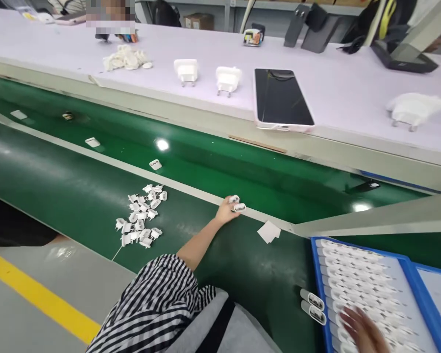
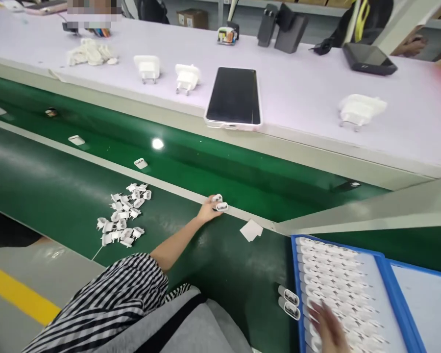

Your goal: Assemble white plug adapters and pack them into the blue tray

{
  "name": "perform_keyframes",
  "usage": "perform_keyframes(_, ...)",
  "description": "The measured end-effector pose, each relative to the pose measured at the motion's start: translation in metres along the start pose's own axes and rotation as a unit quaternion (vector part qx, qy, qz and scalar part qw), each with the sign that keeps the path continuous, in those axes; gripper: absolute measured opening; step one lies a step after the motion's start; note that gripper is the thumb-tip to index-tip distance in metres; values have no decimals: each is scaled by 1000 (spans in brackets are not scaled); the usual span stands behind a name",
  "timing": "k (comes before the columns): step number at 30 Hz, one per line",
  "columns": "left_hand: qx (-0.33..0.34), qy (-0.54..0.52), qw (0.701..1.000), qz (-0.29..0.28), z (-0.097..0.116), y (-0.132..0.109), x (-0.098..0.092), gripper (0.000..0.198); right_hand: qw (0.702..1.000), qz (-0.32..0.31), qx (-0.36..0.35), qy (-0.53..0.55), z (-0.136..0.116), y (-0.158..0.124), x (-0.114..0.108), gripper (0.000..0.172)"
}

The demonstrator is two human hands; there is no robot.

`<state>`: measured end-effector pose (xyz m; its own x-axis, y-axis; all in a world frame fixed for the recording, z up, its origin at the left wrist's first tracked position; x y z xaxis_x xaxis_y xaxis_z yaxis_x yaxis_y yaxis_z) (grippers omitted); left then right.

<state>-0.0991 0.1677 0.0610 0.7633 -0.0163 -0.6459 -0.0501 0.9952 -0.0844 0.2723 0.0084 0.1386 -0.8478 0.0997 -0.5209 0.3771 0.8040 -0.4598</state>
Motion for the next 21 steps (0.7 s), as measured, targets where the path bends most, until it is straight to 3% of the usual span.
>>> perform_keyframes(3, 22, -9, 999, -29, -7, -72, 17, 41, 980, -183, -60, -45, -26, -13, 103, 44)
perform_keyframes(5, 59, -2, 996, -68, -9, -119, 33, 41, 956, -257, -106, -91, -34, -24, 156, 42)
perform_keyframes(8, 79, 24, 992, -93, -10, -160, 53, 41, 929, -311, -147, -137, -34, -31, 199, 41)
perform_keyframes(11, 72, 51, 993, -81, -15, -170, 46, 52, 920, -335, -153, -136, -29, -22, 210, 43)
perform_keyframes(14, 31, 129, 991, -8, -33, -172, 2, 67, 931, -320, -144, -104, -23, -9, 205, 48)
perform_keyframes(16, -97, 207, 965, 129, -59, -177, -48, 55, 946, -280, -146, -70, -21, -3, 196, 50)
perform_keyframes(17, -182, 247, 932, 195, -74, -182, -74, 44, 952, -260, -151, -52, -20, -2, 191, 50)
perform_keyframes(18, -241, 280, 904, 214, -89, -186, -96, 37, 956, -243, -159, -35, -19, -1, 186, 48)
perform_keyframes(19, -272, 302, 894, 190, -101, -188, -114, 34, 958, -233, -168, -22, -18, -2, 182, 46)
perform_keyframes(21, -273, 317, 898, 134, -118, -188, -136, 30, 955, -223, -193, -10, -16, -5, 174, 41)
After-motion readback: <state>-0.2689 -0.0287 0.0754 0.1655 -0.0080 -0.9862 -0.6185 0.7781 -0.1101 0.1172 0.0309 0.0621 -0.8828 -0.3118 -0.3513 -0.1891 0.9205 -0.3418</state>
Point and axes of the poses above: each hand's wrist, its own y-axis towards the middle knuckle, its own x-axis out of the palm, z = x × y, the point moved 3 cm from there along y, towards the middle knuckle, and after that the axes turned 1 degree about -x, right-handed, at the moved point
